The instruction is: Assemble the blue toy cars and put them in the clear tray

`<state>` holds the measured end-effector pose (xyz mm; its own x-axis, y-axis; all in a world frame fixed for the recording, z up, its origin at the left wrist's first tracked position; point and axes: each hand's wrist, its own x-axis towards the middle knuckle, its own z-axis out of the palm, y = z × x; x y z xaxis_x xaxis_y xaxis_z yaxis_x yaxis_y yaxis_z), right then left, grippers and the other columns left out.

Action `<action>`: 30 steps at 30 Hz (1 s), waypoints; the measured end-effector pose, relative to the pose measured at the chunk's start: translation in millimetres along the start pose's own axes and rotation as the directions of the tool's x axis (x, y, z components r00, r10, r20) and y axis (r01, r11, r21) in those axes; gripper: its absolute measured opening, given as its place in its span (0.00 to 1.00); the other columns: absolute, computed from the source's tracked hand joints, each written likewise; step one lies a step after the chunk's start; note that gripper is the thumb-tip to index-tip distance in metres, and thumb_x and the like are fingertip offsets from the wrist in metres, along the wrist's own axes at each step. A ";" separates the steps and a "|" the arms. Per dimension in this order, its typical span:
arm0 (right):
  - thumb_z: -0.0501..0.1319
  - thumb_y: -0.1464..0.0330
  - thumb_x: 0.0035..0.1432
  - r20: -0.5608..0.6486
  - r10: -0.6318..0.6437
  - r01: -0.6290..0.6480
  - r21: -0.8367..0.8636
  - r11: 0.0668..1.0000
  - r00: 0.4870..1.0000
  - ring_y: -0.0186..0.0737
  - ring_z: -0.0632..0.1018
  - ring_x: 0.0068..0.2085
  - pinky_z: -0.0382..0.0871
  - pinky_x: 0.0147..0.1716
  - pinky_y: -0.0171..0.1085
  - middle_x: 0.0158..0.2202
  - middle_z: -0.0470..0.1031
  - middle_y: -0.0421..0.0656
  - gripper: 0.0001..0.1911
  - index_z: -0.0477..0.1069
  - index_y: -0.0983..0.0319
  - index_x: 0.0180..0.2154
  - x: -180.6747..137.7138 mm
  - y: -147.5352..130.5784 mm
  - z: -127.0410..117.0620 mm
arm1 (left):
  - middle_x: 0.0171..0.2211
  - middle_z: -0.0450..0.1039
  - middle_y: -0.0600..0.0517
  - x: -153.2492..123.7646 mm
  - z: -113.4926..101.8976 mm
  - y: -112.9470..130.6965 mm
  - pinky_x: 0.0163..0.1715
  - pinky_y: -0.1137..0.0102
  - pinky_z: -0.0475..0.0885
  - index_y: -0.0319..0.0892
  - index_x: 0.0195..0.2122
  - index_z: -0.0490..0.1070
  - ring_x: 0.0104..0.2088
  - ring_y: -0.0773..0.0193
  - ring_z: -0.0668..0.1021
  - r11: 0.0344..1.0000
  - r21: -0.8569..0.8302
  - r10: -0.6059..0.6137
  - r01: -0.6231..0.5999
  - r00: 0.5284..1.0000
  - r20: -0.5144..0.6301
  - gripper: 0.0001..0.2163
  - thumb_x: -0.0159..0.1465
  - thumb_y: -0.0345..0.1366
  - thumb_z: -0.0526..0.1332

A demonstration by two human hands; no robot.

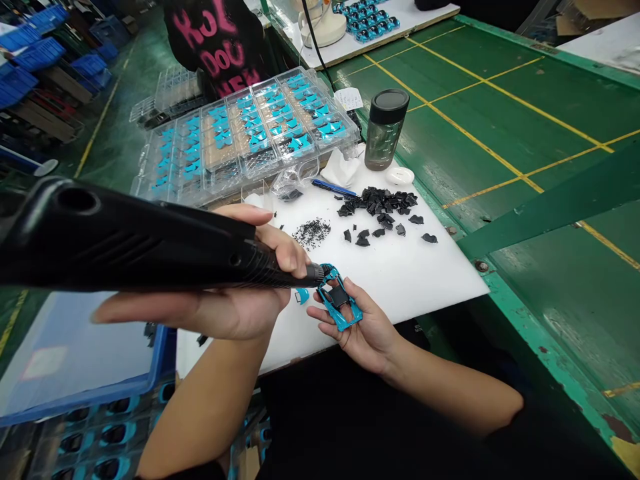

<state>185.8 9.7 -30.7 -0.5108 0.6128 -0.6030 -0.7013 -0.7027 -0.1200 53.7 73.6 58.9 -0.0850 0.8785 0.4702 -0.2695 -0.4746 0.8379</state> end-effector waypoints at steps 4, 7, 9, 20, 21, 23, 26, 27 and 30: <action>0.53 0.60 0.70 0.001 0.006 -0.006 0.021 1.000 1.000 0.42 0.85 0.35 0.79 0.27 0.32 0.36 0.83 0.47 0.19 0.76 0.66 0.40 -0.1 -1.6 1.2 | 0.15 0.70 0.47 1.1 -1.0 -0.1 0.15 0.64 0.71 0.42 0.38 0.80 0.15 0.60 0.73 1.000 0.004 0.010 -0.010 1.000 0.029 0.54 0.31 0.74 0.31; 0.53 0.61 0.70 0.000 0.010 -0.010 0.032 0.999 1.000 0.43 0.85 0.35 0.79 0.27 0.32 0.36 0.83 0.47 0.18 0.76 0.67 0.41 0.6 -2.0 0.5 | 0.16 0.70 0.47 1.2 -0.8 -0.4 0.15 0.64 0.71 0.41 0.38 0.80 0.15 0.60 0.73 1.000 0.002 0.013 -0.013 0.999 0.035 0.53 0.34 0.75 0.32; 0.53 0.61 0.70 0.001 0.009 -0.009 0.036 0.999 1.000 0.43 0.85 0.35 0.79 0.26 0.32 0.36 0.83 0.47 0.18 0.76 0.67 0.41 0.9 -1.8 -0.1 | 0.15 0.70 0.47 1.7 -0.6 -1.3 0.14 0.64 0.70 0.40 0.38 0.80 0.14 0.60 0.73 0.998 -0.020 0.054 -0.053 0.998 0.044 0.54 0.35 0.75 0.30; 0.53 0.61 0.70 0.005 -0.018 0.018 -0.016 1.000 1.000 0.42 0.85 0.35 0.79 0.28 0.32 0.36 0.83 0.44 0.18 0.78 0.65 0.40 1.7 1.3 -4.6 | 0.20 0.75 0.46 3.0 -12.1 -12.7 0.17 0.65 0.74 0.37 0.42 0.78 0.17 0.59 0.76 0.983 -0.181 0.038 -0.001 0.979 0.199 0.57 0.37 0.77 0.29; 0.53 0.61 0.70 0.007 -0.028 0.029 -0.025 0.999 1.000 0.41 0.85 0.35 0.79 0.28 0.32 0.37 0.83 0.44 0.18 0.78 0.65 0.40 2.3 1.8 -5.0 | 0.20 0.75 0.46 2.9 -10.8 -12.8 0.16 0.65 0.73 0.37 0.42 0.78 0.17 0.60 0.76 0.981 -0.195 0.061 -0.020 0.976 0.209 0.55 0.40 0.78 0.31; 0.54 0.61 0.69 0.014 -0.041 0.042 -0.037 0.998 0.999 0.41 0.85 0.35 0.80 0.28 0.33 0.37 0.83 0.43 0.17 0.78 0.64 0.41 3.3 2.4 -5.2 | 0.20 0.75 0.48 2.0 -7.0 -10.8 0.15 0.67 0.72 0.38 0.40 0.78 0.16 0.61 0.76 0.978 -0.200 0.095 -0.052 0.973 0.210 0.49 0.45 0.78 0.39; 0.54 0.61 0.70 0.011 -0.030 0.030 -0.027 0.999 0.999 0.41 0.85 0.35 0.80 0.29 0.33 0.37 0.83 0.43 0.17 0.78 0.64 0.41 3.5 2.2 -4.2 | 0.21 0.76 0.48 -0.1 -3.6 -5.2 0.18 0.67 0.74 0.37 0.39 0.77 0.18 0.61 0.77 0.992 -0.123 -0.001 0.022 0.986 0.168 0.45 0.47 0.77 0.48; 0.54 0.61 0.70 0.004 -0.021 0.021 -0.021 1.000 1.000 0.41 0.85 0.35 0.80 0.29 0.33 0.37 0.84 0.44 0.18 0.78 0.64 0.41 3.2 1.8 -3.7 | 0.21 0.76 0.48 -0.4 -4.0 -4.1 0.19 0.67 0.74 0.36 0.40 0.76 0.19 0.60 0.77 0.994 -0.101 -0.026 0.042 0.987 0.160 0.45 0.46 0.77 0.48; 0.53 0.60 0.70 -0.007 0.003 -0.004 -0.012 1.000 1.000 0.42 0.85 0.36 0.80 0.28 0.33 0.37 0.84 0.45 0.18 0.78 0.64 0.41 2.5 0.5 -2.9 | 0.21 0.77 0.46 0.3 -7.8 -6.2 0.19 0.67 0.74 0.35 0.42 0.76 0.19 0.59 0.78 0.995 -0.099 -0.009 0.027 0.984 0.175 0.50 0.44 0.78 0.44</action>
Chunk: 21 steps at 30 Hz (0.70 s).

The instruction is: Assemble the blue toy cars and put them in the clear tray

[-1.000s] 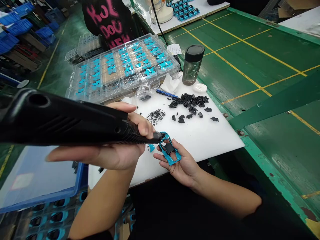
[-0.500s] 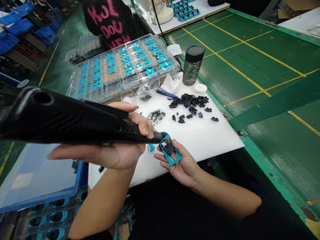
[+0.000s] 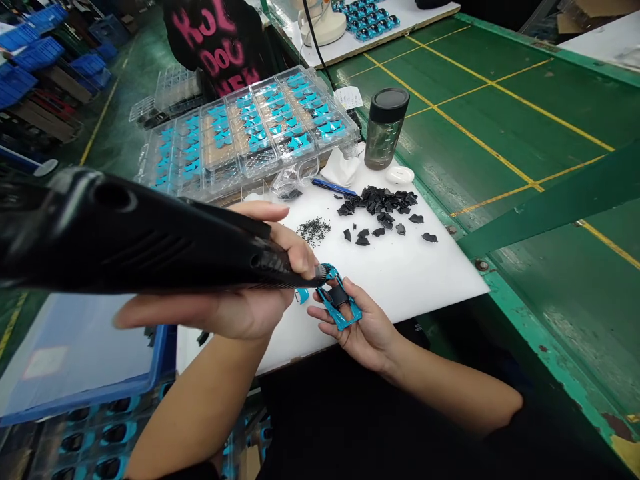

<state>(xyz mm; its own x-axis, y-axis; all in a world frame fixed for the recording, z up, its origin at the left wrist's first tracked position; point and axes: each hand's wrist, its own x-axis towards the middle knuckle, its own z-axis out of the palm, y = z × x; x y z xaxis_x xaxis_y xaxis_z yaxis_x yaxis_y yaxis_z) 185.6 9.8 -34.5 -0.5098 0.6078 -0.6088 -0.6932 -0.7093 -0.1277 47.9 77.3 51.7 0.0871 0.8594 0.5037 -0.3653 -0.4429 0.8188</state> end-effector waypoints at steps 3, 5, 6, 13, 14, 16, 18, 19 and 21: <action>0.53 0.60 0.70 0.014 0.003 -0.003 0.000 1.000 1.000 0.42 0.85 0.35 0.80 0.28 0.33 0.37 0.84 0.45 0.18 0.78 0.65 0.41 0.7 -0.2 -0.3 | 0.21 0.77 0.48 1.2 -2.4 -6.1 0.16 0.68 0.73 0.37 0.42 0.76 0.17 0.60 0.77 0.998 -0.036 0.050 -0.049 0.998 0.045 0.49 0.45 0.78 0.43; 0.53 0.61 0.70 0.021 0.001 -0.001 -0.001 1.000 1.000 0.41 0.85 0.35 0.80 0.28 0.33 0.37 0.84 0.44 0.19 0.78 0.65 0.41 1.7 0.3 -0.5 | 0.21 0.76 0.50 1.7 -0.9 -8.6 0.15 0.68 0.72 0.39 0.41 0.77 0.16 0.62 0.76 0.995 -0.036 0.095 -0.093 0.994 0.052 0.46 0.48 0.78 0.45; 0.53 0.61 0.70 0.022 0.002 -0.002 -0.003 1.000 1.000 0.41 0.85 0.35 0.80 0.28 0.33 0.37 0.84 0.44 0.19 0.78 0.64 0.41 2.1 0.7 -0.4 | 0.20 0.75 0.51 1.9 0.5 -8.8 0.15 0.68 0.72 0.40 0.41 0.77 0.16 0.63 0.75 0.994 -0.022 0.108 -0.108 0.993 0.040 0.45 0.48 0.77 0.46; 0.51 0.61 0.71 0.030 0.007 -0.007 -0.013 1.000 1.000 0.40 0.85 0.35 0.79 0.28 0.32 0.37 0.83 0.43 0.19 0.78 0.65 0.41 2.0 2.4 -0.7 | 0.14 0.72 0.50 9.7 6.4 -2.4 0.11 0.69 0.68 0.40 0.35 0.79 0.12 0.62 0.73 1.000 0.005 -0.024 0.024 0.998 -0.061 0.47 0.39 0.80 0.47; 0.51 0.61 0.71 0.034 0.006 -0.006 -0.015 1.000 0.999 0.40 0.85 0.35 0.79 0.28 0.32 0.37 0.83 0.43 0.19 0.78 0.65 0.42 2.0 2.6 -1.2 | 0.13 0.70 0.51 11.3 6.7 -2.4 0.10 0.70 0.68 0.40 0.33 0.79 0.11 0.63 0.72 1.000 -0.002 -0.028 0.028 0.997 -0.073 0.48 0.38 0.81 0.46; 0.51 0.61 0.71 0.039 0.006 -0.005 -0.017 1.000 0.999 0.40 0.85 0.35 0.79 0.28 0.32 0.37 0.83 0.44 0.19 0.77 0.65 0.42 2.2 2.7 -2.2 | 0.11 0.67 0.52 13.3 8.0 -3.0 0.09 0.70 0.67 0.40 0.30 0.78 0.10 0.63 0.71 1.000 -0.011 -0.016 0.015 0.994 -0.112 0.48 0.36 0.81 0.45; 0.51 0.61 0.71 0.039 0.004 -0.004 -0.021 1.000 0.999 0.40 0.85 0.35 0.79 0.28 0.33 0.37 0.83 0.44 0.19 0.77 0.65 0.42 2.4 2.7 -3.0 | 0.09 0.65 0.53 12.9 11.1 -2.9 0.08 0.69 0.66 0.41 0.28 0.78 0.10 0.62 0.70 1.000 0.002 -0.004 0.004 0.988 -0.154 0.47 0.37 0.81 0.45; 0.51 0.61 0.71 0.040 0.003 -0.002 -0.023 1.000 0.999 0.40 0.85 0.34 0.79 0.28 0.33 0.37 0.83 0.43 0.19 0.77 0.65 0.42 2.5 2.6 -3.3 | 0.09 0.64 0.53 11.8 13.4 -2.1 0.08 0.69 0.67 0.41 0.26 0.77 0.10 0.62 0.71 1.000 0.012 0.000 0.002 0.987 -0.161 0.45 0.38 0.81 0.45; 0.51 0.61 0.71 0.041 0.001 0.000 -0.024 1.000 0.999 0.39 0.85 0.33 0.79 0.28 0.32 0.37 0.83 0.44 0.19 0.77 0.65 0.42 2.6 2.3 -3.7 | 0.10 0.65 0.52 8.5 19.0 1.3 0.09 0.68 0.67 0.41 0.25 0.76 0.11 0.61 0.72 0.999 0.025 -0.020 0.025 0.986 -0.166 0.43 0.39 0.80 0.48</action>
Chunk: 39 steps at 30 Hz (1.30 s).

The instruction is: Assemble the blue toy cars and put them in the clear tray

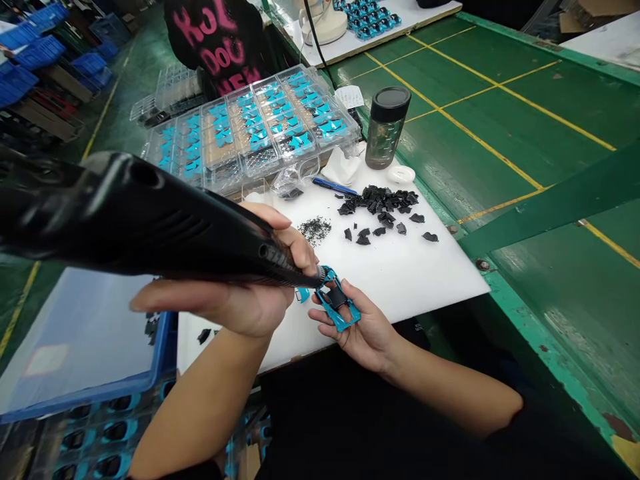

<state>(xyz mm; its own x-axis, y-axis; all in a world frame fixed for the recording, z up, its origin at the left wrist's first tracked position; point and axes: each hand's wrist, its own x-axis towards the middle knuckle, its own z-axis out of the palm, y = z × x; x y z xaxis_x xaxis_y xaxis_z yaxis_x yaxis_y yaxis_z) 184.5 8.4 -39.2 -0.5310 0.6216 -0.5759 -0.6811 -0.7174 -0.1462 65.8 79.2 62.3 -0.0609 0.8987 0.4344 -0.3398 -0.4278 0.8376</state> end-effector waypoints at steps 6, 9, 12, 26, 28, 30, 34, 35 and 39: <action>0.52 0.62 0.71 -0.015 -0.008 0.008 -0.002 1.000 1.000 0.38 0.84 0.32 0.78 0.28 0.32 0.37 0.83 0.44 0.18 0.77 0.65 0.42 -0.8 0.7 -0.3 | 0.14 0.72 0.51 -10.2 11.7 11.7 0.11 0.68 0.68 0.39 0.31 0.78 0.12 0.62 0.72 0.994 0.090 -0.053 0.061 0.995 -0.078 0.41 0.44 0.76 0.54; 0.53 0.61 0.70 -0.024 -0.006 0.006 -0.005 1.000 1.000 0.38 0.84 0.32 0.78 0.29 0.33 0.37 0.83 0.44 0.17 0.77 0.64 0.43 -0.4 1.3 -0.8 | 0.13 0.71 0.50 -8.9 10.6 5.4 0.08 0.68 0.64 0.36 0.36 0.79 0.10 0.62 0.70 0.991 0.133 0.020 -0.012 0.998 -0.056 0.47 0.43 0.78 0.49; 0.54 0.61 0.69 -0.024 -0.008 0.008 -0.010 1.000 1.000 0.38 0.84 0.32 0.78 0.29 0.33 0.38 0.83 0.45 0.17 0.77 0.64 0.43 0.3 1.5 -1.2 | 0.12 0.69 0.51 -6.2 7.8 -5.6 0.05 0.67 0.61 0.37 0.33 0.78 0.08 0.62 0.68 0.983 0.124 0.142 -0.135 0.989 -0.049 0.49 0.42 0.80 0.43; 0.56 0.60 0.68 -0.024 -0.030 0.030 -0.028 0.999 0.999 0.37 0.83 0.33 0.77 0.30 0.33 0.40 0.82 0.45 0.16 0.77 0.64 0.42 0.1 2.1 0.3 | 0.14 0.72 0.52 -10.8 1.5 -16.7 0.04 0.71 0.59 0.40 0.48 0.77 0.08 0.64 0.68 0.972 0.150 0.185 -0.183 0.983 -0.001 0.51 0.47 0.78 0.41; 0.56 0.60 0.68 -0.025 -0.041 0.040 -0.031 0.999 0.999 0.37 0.83 0.34 0.77 0.30 0.33 0.40 0.82 0.45 0.15 0.76 0.64 0.43 -0.1 2.8 0.2 | 0.15 0.72 0.51 -11.0 0.2 -15.0 0.05 0.71 0.61 0.40 0.51 0.76 0.08 0.64 0.69 0.973 0.125 0.191 -0.192 0.981 0.018 0.50 0.48 0.77 0.44; 0.57 0.60 0.68 -0.034 -0.045 0.044 -0.035 0.998 0.998 0.38 0.83 0.34 0.77 0.29 0.33 0.41 0.82 0.45 0.15 0.75 0.63 0.45 -0.3 3.5 -0.2 | 0.17 0.73 0.52 -10.6 -0.2 -7.9 0.07 0.70 0.64 0.41 0.54 0.75 0.10 0.63 0.70 0.980 0.111 0.164 -0.168 0.986 0.041 0.47 0.48 0.76 0.49; 0.58 0.60 0.67 -0.038 -0.054 0.053 -0.049 0.997 0.998 0.40 0.84 0.35 0.76 0.26 0.33 0.44 0.82 0.45 0.14 0.73 0.62 0.46 -0.7 4.7 -2.4 | 0.25 0.78 0.49 -6.6 2.2 19.7 0.20 0.67 0.76 0.42 0.49 0.76 0.21 0.60 0.78 0.984 0.163 0.072 -0.075 0.997 0.024 0.36 0.50 0.66 0.63; 0.59 0.60 0.66 -0.036 -0.066 0.063 -0.056 0.996 0.997 0.41 0.84 0.35 0.76 0.26 0.33 0.45 0.81 0.45 0.14 0.73 0.61 0.46 -0.7 5.0 -3.1 | 0.29 0.79 0.48 -5.1 2.9 26.8 0.26 0.66 0.78 0.42 0.47 0.76 0.26 0.58 0.81 0.981 0.190 0.031 -0.031 1.000 0.002 0.32 0.51 0.62 0.67; 0.60 0.59 0.65 -0.032 -0.103 0.099 -0.095 0.991 0.994 0.44 0.84 0.39 0.77 0.27 0.34 0.47 0.81 0.46 0.14 0.72 0.60 0.47 0.1 5.7 -4.9 | 0.29 0.77 0.50 0.8 -0.7 41.1 0.30 0.63 0.77 0.44 0.45 0.76 0.27 0.60 0.78 0.984 0.172 -0.045 0.043 0.999 0.007 0.25 0.54 0.57 0.68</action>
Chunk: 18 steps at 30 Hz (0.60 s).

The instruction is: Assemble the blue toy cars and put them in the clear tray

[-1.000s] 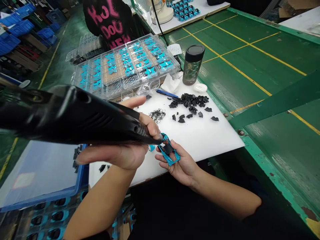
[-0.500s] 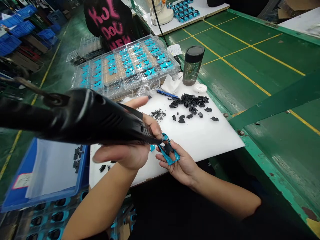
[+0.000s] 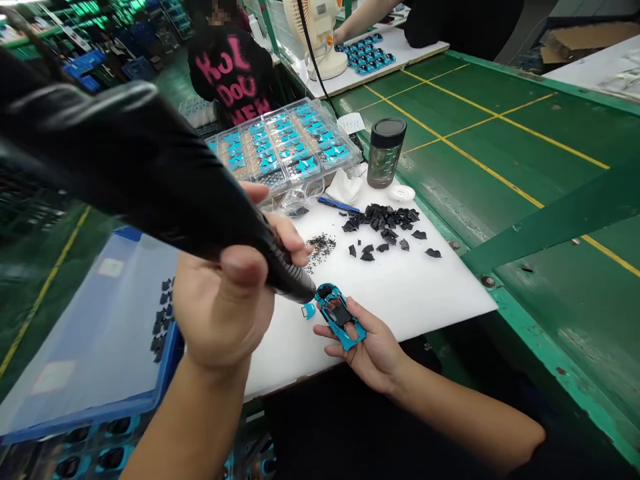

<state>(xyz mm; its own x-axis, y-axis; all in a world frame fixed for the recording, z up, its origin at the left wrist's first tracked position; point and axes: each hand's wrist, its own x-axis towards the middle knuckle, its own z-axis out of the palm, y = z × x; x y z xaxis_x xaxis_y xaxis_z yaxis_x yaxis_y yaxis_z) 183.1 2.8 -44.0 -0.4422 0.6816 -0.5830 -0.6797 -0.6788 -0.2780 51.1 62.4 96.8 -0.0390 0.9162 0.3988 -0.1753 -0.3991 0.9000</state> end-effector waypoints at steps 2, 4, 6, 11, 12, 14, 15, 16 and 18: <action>0.59 0.59 0.65 -0.002 0.002 -0.002 -0.006 1.000 1.000 0.42 0.84 0.37 0.76 0.25 0.33 0.47 0.81 0.46 0.14 0.73 0.61 0.47 0.5 0.0 0.2 | 0.25 0.74 0.50 1.1 -5.3 -4.8 0.23 0.64 0.74 0.43 0.45 0.76 0.22 0.61 0.75 0.998 -0.069 0.003 0.000 0.999 0.048 0.31 0.55 0.65 0.61; 0.59 0.59 0.66 -0.016 0.011 -0.011 -0.002 1.000 1.000 0.40 0.84 0.34 0.72 0.21 0.30 0.46 0.81 0.46 0.15 0.73 0.61 0.47 0.8 -0.4 1.2 | 0.22 0.73 0.49 0.0 -10.1 -14.9 0.19 0.64 0.71 0.40 0.45 0.77 0.20 0.60 0.74 0.992 -0.122 0.013 -0.001 0.996 0.093 0.38 0.53 0.71 0.56; 0.58 0.59 0.66 -0.029 0.022 -0.022 0.001 1.000 0.999 0.38 0.83 0.30 0.69 0.18 0.29 0.43 0.81 0.45 0.15 0.72 0.61 0.47 1.0 -1.1 2.6 | 0.20 0.73 0.49 -3.2 -12.4 -26.0 0.18 0.64 0.71 0.39 0.43 0.77 0.18 0.60 0.74 0.988 -0.149 0.040 -0.023 0.993 0.111 0.40 0.52 0.74 0.53; 0.56 0.59 0.68 -0.014 0.030 -0.030 -0.008 1.000 0.999 0.37 0.83 0.29 0.67 0.17 0.28 0.40 0.81 0.44 0.15 0.72 0.62 0.46 1.9 -2.9 4.5 | 0.21 0.74 0.49 -13.4 -5.4 -34.6 0.20 0.66 0.73 0.39 0.42 0.76 0.19 0.61 0.75 0.985 -0.168 -0.021 0.033 0.997 0.071 0.36 0.52 0.70 0.59; 0.56 0.59 0.68 -0.010 0.030 -0.030 -0.007 1.000 1.000 0.37 0.83 0.29 0.67 0.17 0.28 0.40 0.81 0.43 0.15 0.72 0.62 0.46 2.0 -2.9 4.4 | 0.21 0.74 0.50 -14.5 -3.0 -32.5 0.21 0.66 0.73 0.39 0.41 0.76 0.20 0.60 0.76 0.984 -0.165 -0.050 0.059 0.997 0.059 0.35 0.51 0.68 0.62; 0.56 0.59 0.68 -0.006 0.028 -0.028 -0.004 1.000 1.000 0.37 0.83 0.28 0.68 0.17 0.28 0.39 0.81 0.43 0.15 0.72 0.62 0.47 2.2 -2.7 3.9 | 0.21 0.73 0.50 -15.2 1.4 -27.3 0.22 0.65 0.73 0.39 0.40 0.76 0.20 0.60 0.75 0.982 -0.155 -0.107 0.110 0.994 0.027 0.33 0.50 0.66 0.65; 0.56 0.59 0.68 -0.006 0.028 -0.028 -0.001 1.000 1.000 0.37 0.83 0.28 0.68 0.17 0.28 0.40 0.81 0.43 0.14 0.72 0.62 0.47 2.3 -2.6 3.5 | 0.20 0.73 0.50 -15.0 3.1 -24.9 0.22 0.65 0.73 0.39 0.39 0.77 0.19 0.60 0.74 0.981 -0.151 -0.124 0.124 0.992 0.013 0.32 0.50 0.65 0.66; 0.57 0.59 0.67 -0.006 0.028 -0.028 0.001 1.000 1.000 0.37 0.83 0.29 0.68 0.17 0.28 0.40 0.81 0.42 0.14 0.72 0.61 0.47 2.3 -2.4 3.1 | 0.19 0.72 0.51 -14.5 4.4 -23.1 0.22 0.64 0.73 0.39 0.38 0.77 0.19 0.60 0.74 0.980 -0.150 -0.130 0.130 0.991 0.011 0.31 0.50 0.65 0.65; 0.57 0.59 0.67 -0.006 0.030 -0.029 0.006 1.000 1.000 0.37 0.83 0.29 0.68 0.17 0.28 0.40 0.81 0.43 0.14 0.71 0.61 0.47 2.6 -2.1 2.5 | 0.19 0.72 0.51 -13.6 6.3 -21.1 0.23 0.64 0.73 0.40 0.37 0.77 0.19 0.60 0.73 0.980 -0.147 -0.133 0.134 0.991 0.015 0.31 0.51 0.67 0.64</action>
<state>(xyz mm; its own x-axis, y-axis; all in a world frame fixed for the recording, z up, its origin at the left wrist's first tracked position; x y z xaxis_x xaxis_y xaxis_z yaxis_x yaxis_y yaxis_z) 182.0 6.7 -43.0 -0.4587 0.6596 -0.5954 -0.6700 -0.6969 -0.2559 61.5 58.1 73.5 -0.0004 0.9606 0.2778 -0.3212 -0.2632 0.9097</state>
